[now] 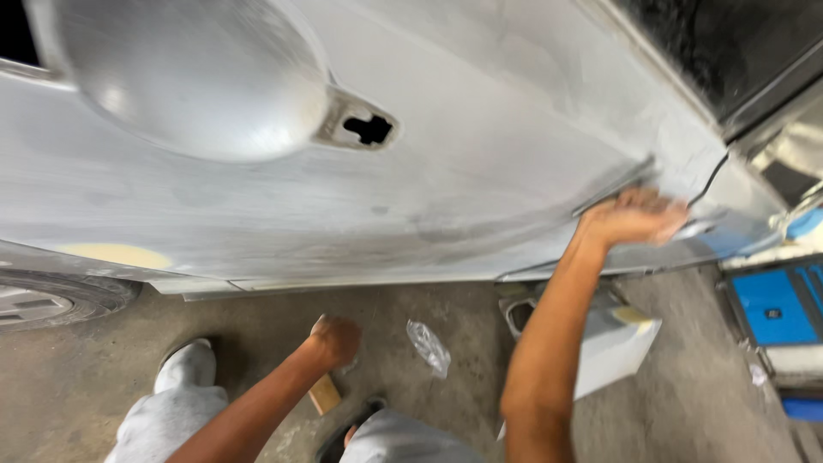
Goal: The person sands the lower side panel of a white car door using a sanding block. They switch between a sanding block and a sanding sheet, then wipe the surface with their hand to remove dust.
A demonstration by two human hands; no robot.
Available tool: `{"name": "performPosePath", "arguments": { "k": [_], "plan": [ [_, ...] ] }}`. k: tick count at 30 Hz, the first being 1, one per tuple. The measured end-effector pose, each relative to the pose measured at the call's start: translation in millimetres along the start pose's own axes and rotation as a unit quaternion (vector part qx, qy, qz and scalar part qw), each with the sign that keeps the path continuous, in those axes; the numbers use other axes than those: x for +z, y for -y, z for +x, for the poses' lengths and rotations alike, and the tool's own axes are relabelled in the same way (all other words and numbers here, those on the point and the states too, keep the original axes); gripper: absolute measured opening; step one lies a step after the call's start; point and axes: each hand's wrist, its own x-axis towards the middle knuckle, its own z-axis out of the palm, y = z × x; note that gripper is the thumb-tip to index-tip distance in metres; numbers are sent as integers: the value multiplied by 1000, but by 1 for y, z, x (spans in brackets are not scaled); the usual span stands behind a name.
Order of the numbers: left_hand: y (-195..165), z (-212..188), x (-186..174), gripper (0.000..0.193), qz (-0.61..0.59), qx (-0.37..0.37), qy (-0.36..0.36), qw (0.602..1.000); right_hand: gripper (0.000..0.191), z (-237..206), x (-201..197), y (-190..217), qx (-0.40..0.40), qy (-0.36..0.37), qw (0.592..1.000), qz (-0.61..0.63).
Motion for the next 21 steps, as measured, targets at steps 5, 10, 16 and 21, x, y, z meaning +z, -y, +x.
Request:
{"name": "performPosePath", "arguments": {
  "k": [5, 10, 16, 21],
  "plan": [
    [-4, 5, -3, 22, 25, 9, -8, 1000, 35, -152, 84, 33, -138, 173, 963, -155],
    [-18, 8, 9, 23, -8, 30, -39, 999, 29, -141, 49, 8, -256, 354, 883, -171],
    [-6, -7, 7, 22, 13, 23, -8, 1000, 20, 18, -49, -41, -128, -48, 967, -217],
    [-19, 3, 5, 25, 27, 30, 4, 999, 36, -109, 60, 28, -22, 68, 981, -178]
  ]
}}
